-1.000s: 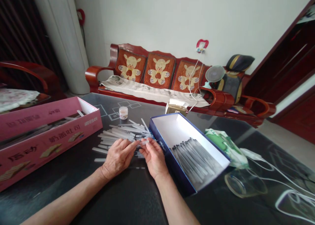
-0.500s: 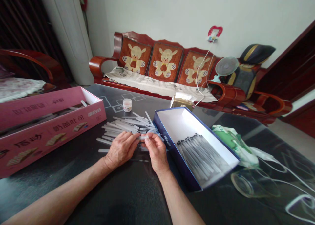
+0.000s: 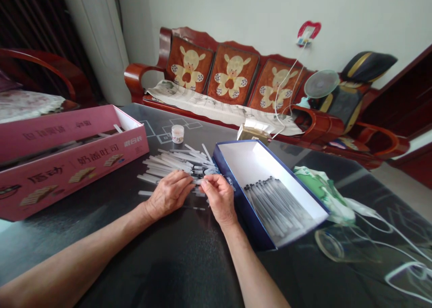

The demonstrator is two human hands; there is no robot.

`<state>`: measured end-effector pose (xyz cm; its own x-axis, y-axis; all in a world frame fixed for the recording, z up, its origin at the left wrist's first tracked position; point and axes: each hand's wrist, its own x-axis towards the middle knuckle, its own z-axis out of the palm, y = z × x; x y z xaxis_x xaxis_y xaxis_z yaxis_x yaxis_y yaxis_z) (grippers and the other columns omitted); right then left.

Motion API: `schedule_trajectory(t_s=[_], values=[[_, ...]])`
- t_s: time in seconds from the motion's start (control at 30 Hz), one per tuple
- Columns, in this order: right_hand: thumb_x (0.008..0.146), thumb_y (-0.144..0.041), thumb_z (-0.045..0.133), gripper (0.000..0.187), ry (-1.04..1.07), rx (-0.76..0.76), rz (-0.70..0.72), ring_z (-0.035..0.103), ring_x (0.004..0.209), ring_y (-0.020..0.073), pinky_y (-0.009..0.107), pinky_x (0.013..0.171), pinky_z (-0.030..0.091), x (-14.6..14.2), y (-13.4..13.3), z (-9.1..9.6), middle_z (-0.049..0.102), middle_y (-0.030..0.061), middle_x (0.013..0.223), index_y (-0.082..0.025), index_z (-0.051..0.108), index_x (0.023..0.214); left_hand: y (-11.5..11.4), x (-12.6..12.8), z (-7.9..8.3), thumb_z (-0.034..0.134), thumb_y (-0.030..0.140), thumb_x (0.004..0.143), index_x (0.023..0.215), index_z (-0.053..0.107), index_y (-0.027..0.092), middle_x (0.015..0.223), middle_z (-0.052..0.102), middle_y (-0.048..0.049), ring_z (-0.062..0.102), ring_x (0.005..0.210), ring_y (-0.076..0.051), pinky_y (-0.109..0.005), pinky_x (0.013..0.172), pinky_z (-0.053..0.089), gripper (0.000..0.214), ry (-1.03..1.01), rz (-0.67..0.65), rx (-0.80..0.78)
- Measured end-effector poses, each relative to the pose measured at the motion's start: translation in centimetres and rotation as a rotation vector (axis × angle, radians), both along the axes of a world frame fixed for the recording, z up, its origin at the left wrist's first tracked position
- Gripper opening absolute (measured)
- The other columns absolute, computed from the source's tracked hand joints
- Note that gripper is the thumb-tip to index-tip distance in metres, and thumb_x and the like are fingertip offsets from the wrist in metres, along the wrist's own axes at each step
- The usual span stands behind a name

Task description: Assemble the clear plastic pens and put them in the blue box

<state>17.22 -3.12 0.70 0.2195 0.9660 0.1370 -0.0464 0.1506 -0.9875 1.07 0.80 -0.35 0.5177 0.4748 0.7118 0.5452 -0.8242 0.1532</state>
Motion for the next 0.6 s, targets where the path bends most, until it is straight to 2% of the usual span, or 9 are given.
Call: schedule_trajectory(t_s=[0.23,0.33,0.47,0.6], values=[[0.069,-0.036,0.075,0.026,0.091,-0.043,-0.029,0.061,0.058,0.011,0.026,0.062,0.052,-0.5,0.1,-0.7,0.062,-0.0043,0.064,-0.018,0.063,0.083,-0.3,0.1,-0.2,0.039,0.023,0.096,0.078,0.059,0.016,0.073,0.056,-0.0049,0.052,0.07,-0.016,-0.03,0.067,0.044,0.028,0.0,0.038,0.029],[0.073,-0.036,0.071,0.023,0.024,-0.025,-0.017,0.06,0.06,0.0113,0.026,0.063,0.052,-0.6,0.1,-0.7,0.061,-0.0043,0.066,-0.019,0.061,0.085,-0.1,0.1,-0.2,0.041,0.025,0.095,0.083,0.061,0.015,0.076,0.058,-0.0055,0.052,0.071,-0.016,-0.03,0.068,0.044,0.025,0.006,0.055,0.064],[0.08,-0.027,0.058,0.014,-0.29,0.069,0.003,0.061,0.069,0.0138,0.026,0.067,0.05,-0.1,-0.2,0.4,0.064,-0.0011,0.077,-0.021,0.062,0.092,0.0,0.1,-0.2,0.048,0.03,0.093,0.102,0.062,0.016,0.083,0.063,-0.007,0.054,0.076,-0.019,-0.033,0.071,0.043,0.022,0.01,0.131,0.13],[0.084,-0.021,0.052,0.02,-0.731,0.197,0.07,0.061,0.084,0.0175,0.029,0.075,0.048,0.4,-0.7,2.1,0.065,0.0041,0.091,-0.021,0.068,0.095,-0.1,0.0,-0.4,0.052,0.028,0.091,0.123,0.051,0.012,0.079,0.062,-0.0057,0.054,0.074,-0.02,-0.035,0.073,0.043,0.036,-0.01,0.108,0.172]])
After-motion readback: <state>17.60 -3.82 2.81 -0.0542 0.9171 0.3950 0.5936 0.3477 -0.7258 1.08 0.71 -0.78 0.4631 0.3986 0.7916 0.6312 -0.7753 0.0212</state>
